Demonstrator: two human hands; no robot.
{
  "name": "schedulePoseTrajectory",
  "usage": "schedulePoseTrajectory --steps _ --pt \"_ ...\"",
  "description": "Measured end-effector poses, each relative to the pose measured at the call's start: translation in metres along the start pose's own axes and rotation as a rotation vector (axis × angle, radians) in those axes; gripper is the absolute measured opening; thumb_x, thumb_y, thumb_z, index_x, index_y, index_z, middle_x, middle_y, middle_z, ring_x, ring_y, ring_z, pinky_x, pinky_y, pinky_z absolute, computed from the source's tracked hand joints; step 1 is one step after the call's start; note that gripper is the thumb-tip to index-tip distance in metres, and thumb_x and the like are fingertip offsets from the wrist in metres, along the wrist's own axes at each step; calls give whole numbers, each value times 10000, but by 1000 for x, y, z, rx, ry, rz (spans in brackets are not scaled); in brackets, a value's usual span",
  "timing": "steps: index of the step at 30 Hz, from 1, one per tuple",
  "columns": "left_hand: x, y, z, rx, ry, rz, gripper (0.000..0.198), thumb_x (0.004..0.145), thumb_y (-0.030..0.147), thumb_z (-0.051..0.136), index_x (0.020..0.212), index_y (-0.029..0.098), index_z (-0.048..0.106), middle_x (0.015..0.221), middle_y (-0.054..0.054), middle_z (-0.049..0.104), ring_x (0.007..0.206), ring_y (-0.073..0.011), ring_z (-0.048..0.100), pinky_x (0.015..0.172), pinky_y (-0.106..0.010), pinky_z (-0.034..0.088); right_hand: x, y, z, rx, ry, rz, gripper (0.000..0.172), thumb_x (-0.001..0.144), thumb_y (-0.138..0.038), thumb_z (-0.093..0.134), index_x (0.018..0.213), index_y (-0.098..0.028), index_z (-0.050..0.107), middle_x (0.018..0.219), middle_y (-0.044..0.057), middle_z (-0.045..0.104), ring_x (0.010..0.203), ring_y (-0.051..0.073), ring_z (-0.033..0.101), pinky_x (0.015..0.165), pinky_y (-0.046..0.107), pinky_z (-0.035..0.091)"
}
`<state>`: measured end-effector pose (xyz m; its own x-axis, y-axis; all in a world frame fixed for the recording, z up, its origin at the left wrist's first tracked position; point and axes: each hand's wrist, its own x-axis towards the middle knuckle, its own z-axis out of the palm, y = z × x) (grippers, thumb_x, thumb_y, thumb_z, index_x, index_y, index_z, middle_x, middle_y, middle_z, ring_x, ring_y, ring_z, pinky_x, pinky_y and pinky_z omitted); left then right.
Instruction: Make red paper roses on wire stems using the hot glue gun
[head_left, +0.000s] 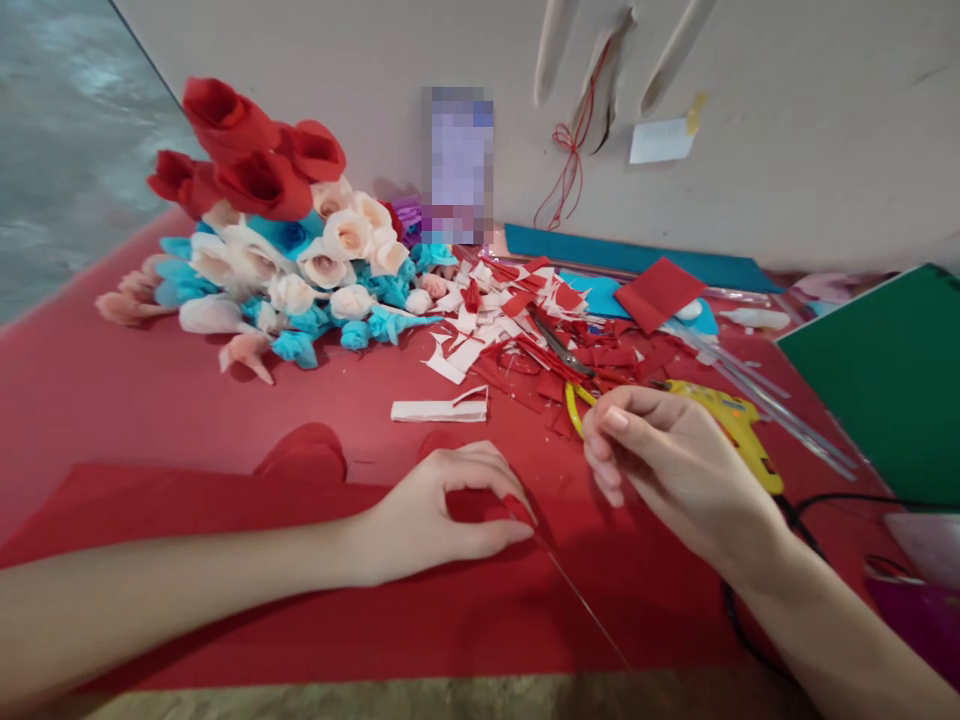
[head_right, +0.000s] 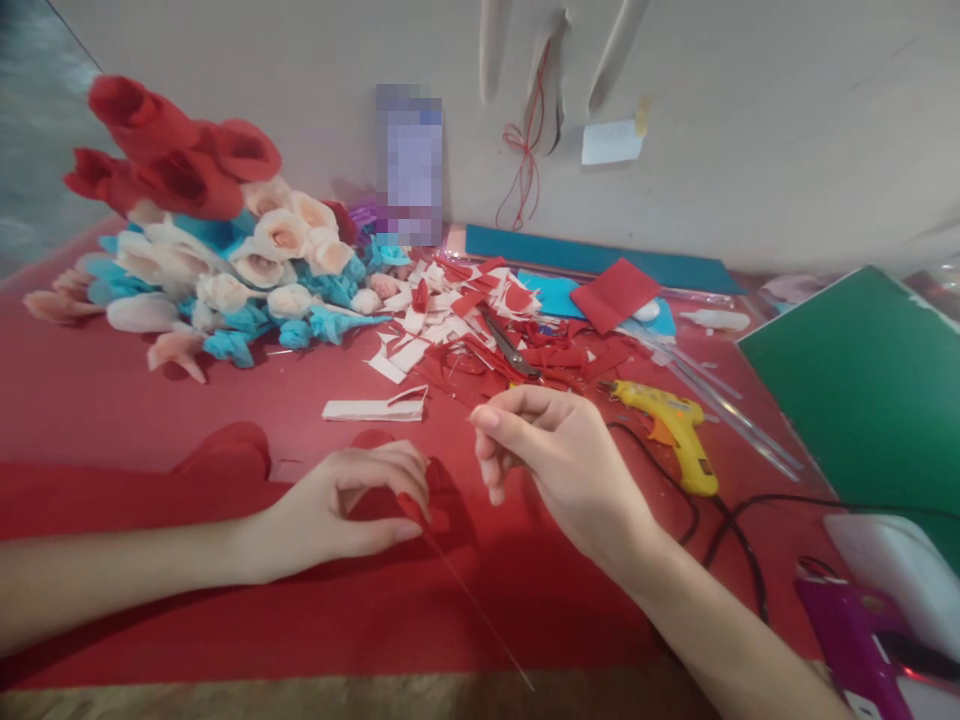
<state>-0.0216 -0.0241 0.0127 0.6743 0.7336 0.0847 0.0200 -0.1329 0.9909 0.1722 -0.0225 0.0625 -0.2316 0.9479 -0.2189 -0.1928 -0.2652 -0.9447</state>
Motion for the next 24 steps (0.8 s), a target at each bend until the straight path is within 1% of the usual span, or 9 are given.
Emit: schedulePoseTrajectory --steps 2,4,6,8,11,13,17,24 --pt "0 -1 0 2 -3 1 53 740 175 632 728 124 635 743 -51 628 776 -151 556 780 -300 445 0 0 0 -4 0 5 182 778 -227 629 624 -137 591 532 -25 567 394 56 516 355 129 436" --pt "0 -1 1 3 -2 8 53 739 178 632 729 125 633 747 -53 630 781 -153 556 786 -303 443 1 0 0 -15 -4 12 156 798 -232 604 675 -136 612 569 -6 606 425 72 559 375 133 458" --pt "0 -2 0 6 -1 15 49 739 179 633 729 131 632 743 -49 631 775 -152 555 783 -302 443 2 1 0 -21 3 15 97 798 -215 604 753 -134 635 650 26 656 510 96 617 444 140 500" --pt "-1 -3 0 8 -3 13 44 738 179 634 731 135 632 740 -45 629 767 -148 555 787 -302 442 3 2 -1 -23 22 7 70 783 -190 620 810 -131 647 737 54 682 627 124 654 543 163 539" --pt "-1 -3 0 6 -3 6 50 740 184 633 739 134 633 755 -47 628 780 -150 561 814 -311 437 4 4 -2 -31 35 2 109 764 -160 636 868 -133 656 835 76 690 766 160 663 640 203 558" --pt "-1 -4 0 8 -8 4 54 742 189 631 740 135 634 760 -50 629 785 -152 565 826 -315 435 5 4 -2 -39 31 1 129 767 -153 634 893 -137 654 867 81 690 792 166 661 661 213 559" --pt "-1 -3 0 16 -15 5 51 741 190 633 742 140 634 756 -45 628 780 -151 566 832 -320 434 6 3 -2 -37 42 -17 106 795 -152 604 890 -139 649 863 73 689 793 158 659 660 200 554" --pt "-1 -2 0 14 -20 13 45 740 180 633 738 134 633 745 -45 627 776 -146 560 809 -312 439 5 3 0 -46 39 -32 101 831 -137 527 838 -135 627 722 34 668 621 111 643 580 176 532"
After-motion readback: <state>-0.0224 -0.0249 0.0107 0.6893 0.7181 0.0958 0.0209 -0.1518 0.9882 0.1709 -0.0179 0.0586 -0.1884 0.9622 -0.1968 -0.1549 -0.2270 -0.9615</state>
